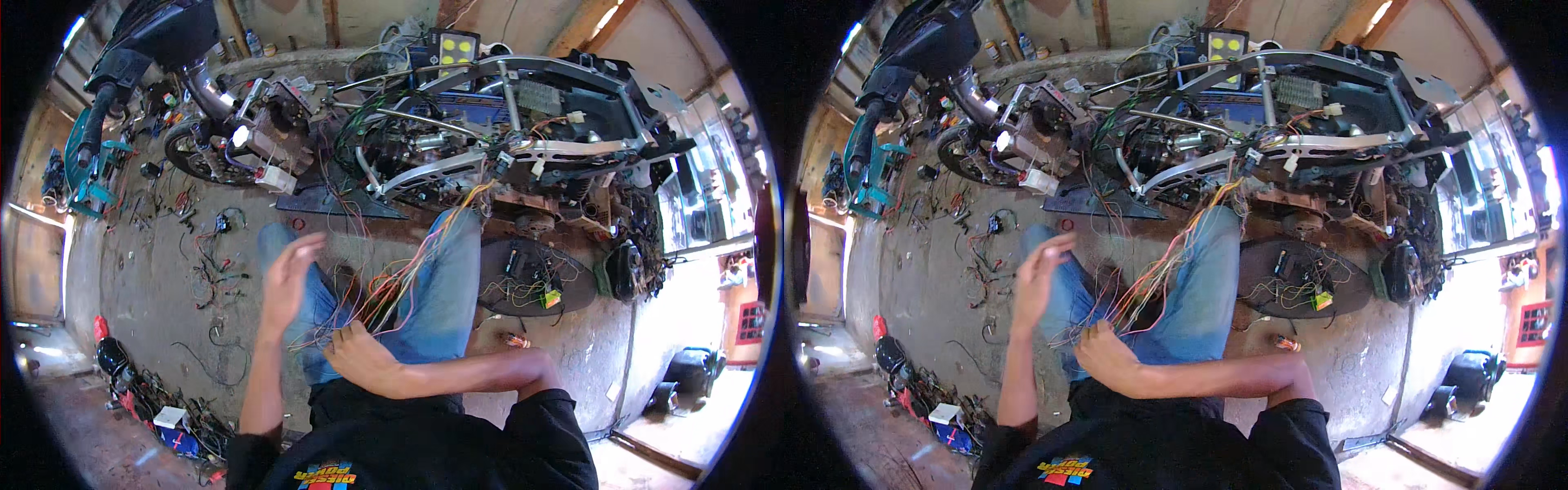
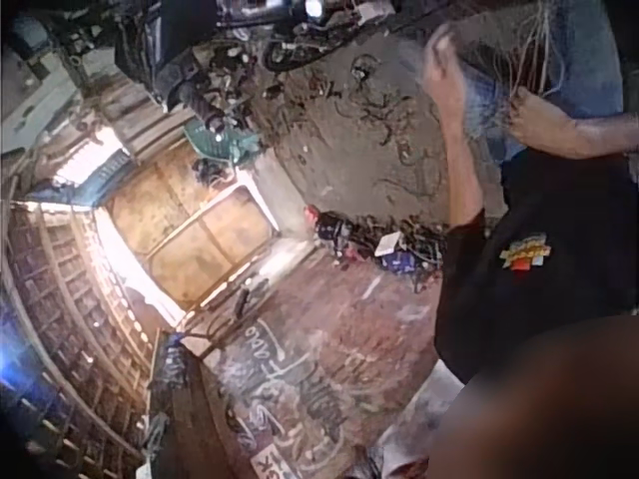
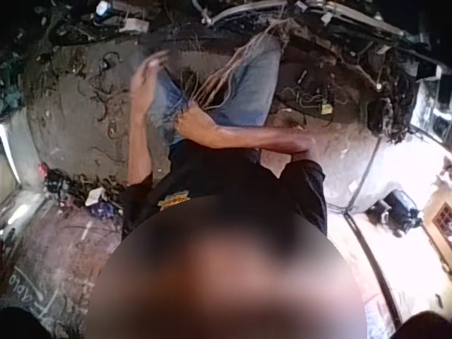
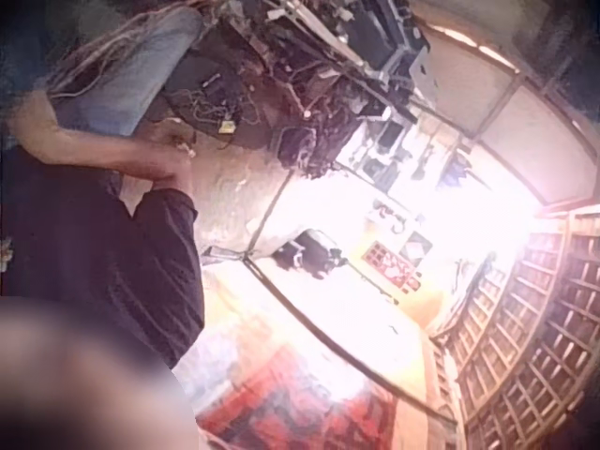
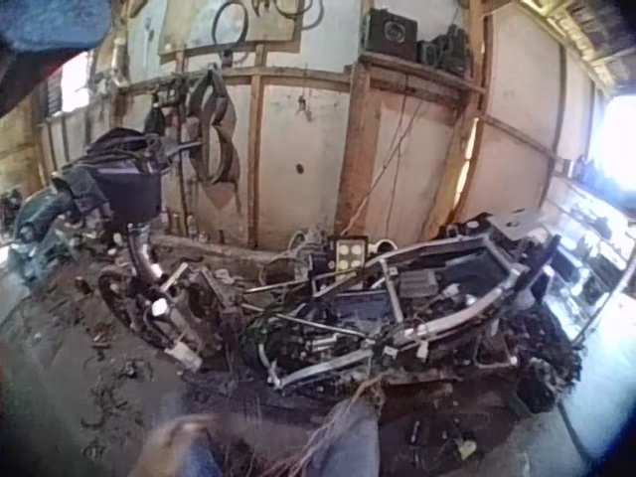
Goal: The recorder is organizing and inspecting a wiring harness for a motorcycle repair.
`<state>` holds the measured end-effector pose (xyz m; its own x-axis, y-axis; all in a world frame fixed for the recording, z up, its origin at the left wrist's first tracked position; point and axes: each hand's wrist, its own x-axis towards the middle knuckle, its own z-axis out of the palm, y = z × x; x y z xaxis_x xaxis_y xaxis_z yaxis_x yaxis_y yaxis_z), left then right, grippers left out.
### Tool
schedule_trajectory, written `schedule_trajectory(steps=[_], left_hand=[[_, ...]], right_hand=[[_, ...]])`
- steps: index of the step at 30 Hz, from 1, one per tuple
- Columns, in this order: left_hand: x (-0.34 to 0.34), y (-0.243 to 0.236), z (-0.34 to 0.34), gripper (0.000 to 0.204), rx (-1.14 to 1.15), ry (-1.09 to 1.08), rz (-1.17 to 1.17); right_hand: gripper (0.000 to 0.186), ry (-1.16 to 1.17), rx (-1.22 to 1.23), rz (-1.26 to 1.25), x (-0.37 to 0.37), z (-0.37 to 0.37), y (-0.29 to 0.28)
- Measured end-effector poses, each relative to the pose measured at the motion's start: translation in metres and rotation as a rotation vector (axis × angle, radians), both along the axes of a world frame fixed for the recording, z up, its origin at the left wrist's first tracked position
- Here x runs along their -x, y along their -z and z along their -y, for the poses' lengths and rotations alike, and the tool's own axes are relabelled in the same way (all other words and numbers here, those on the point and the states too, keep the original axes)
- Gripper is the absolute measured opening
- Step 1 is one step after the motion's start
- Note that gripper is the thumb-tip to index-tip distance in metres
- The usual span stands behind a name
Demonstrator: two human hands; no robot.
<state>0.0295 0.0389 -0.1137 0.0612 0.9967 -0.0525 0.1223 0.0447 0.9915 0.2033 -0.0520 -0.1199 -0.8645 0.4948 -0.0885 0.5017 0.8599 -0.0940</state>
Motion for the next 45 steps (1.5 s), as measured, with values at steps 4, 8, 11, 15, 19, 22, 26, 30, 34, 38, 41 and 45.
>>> schedule_trajectory(steps=[4, 8, 11, 15, 19, 22, 26, 30, 34, 38, 41, 45], left_hand=[[-0.073, 0.03, -0.066, 0.065, 0.048, 0.455, -0.18], [-0.125, 0.087, -0.109, 0.089, 0.095, 0.637, -0.217], [-0.142, 0.1, -0.115, 0.105, 0.304, 0.769, -0.083], [-0.131, 0.112, -0.109, 0.116, 0.542, 1.016, 0.083], [-0.117, 0.093, -0.078, 0.116, 0.666, 1.025, 0.212], [-0.098, 0.072, -0.066, 0.119, 0.819, 1.107, 0.398], [-0.087, 0.005, -0.042, 0.116, 0.807, 1.025, 0.417], [-0.101, -0.016, -0.02, 0.107, 0.686, 1.105, 0.665], [-0.107, -0.034, 0.001, 0.078, 0.655, 1.018, 0.741], [-0.104, -0.046, 0.011, 0.046, 0.77, 1.014, 0.772], [-0.087, -0.045, 0.017, 0.03, 0.849, 0.963, 0.719], [-0.061, -0.036, 0.023, 0.031, 0.75, 1.002, 0.349]], right_hand=[[0.016, 0.037, -0.059, 0.099, 0.024, 0.013, 0.007], [0.018, 0.114, -0.022, 0.074, 0.036, 0.014, 0.012], [0.017, 0.189, -0.042, 0.005, 0.041, 0.013, 0.014], [0.016, 0.194, 0.068, 0.13, 0.061, 0.017, 0.019], [0.02, 0.19, 0.276, 0.219, 0.085, 0.017, 0.008], [0.019, 0.201, 0.134, 0.251, 0.09, 0.027, -0.009], [0.016, 0.101, 0.23, 0.294, 0.079, 0.027, -0.044], [0.017, 0.085, 0.187, 0.302, 0.07, 0.039, -0.051], [0.03, 0.088, -0.118, 0.379, 0.06, 0.049, -0.059], [0.04, 0.045, -0.217, 0.146, 0.02, 0.062, -0.088], [0.042, -0.009, -0.037, -0.15, -0.013, 0.071, -0.11], [0.025, 0.242, 0.833, -0.878, -0.082, 0.036, -0.137]])
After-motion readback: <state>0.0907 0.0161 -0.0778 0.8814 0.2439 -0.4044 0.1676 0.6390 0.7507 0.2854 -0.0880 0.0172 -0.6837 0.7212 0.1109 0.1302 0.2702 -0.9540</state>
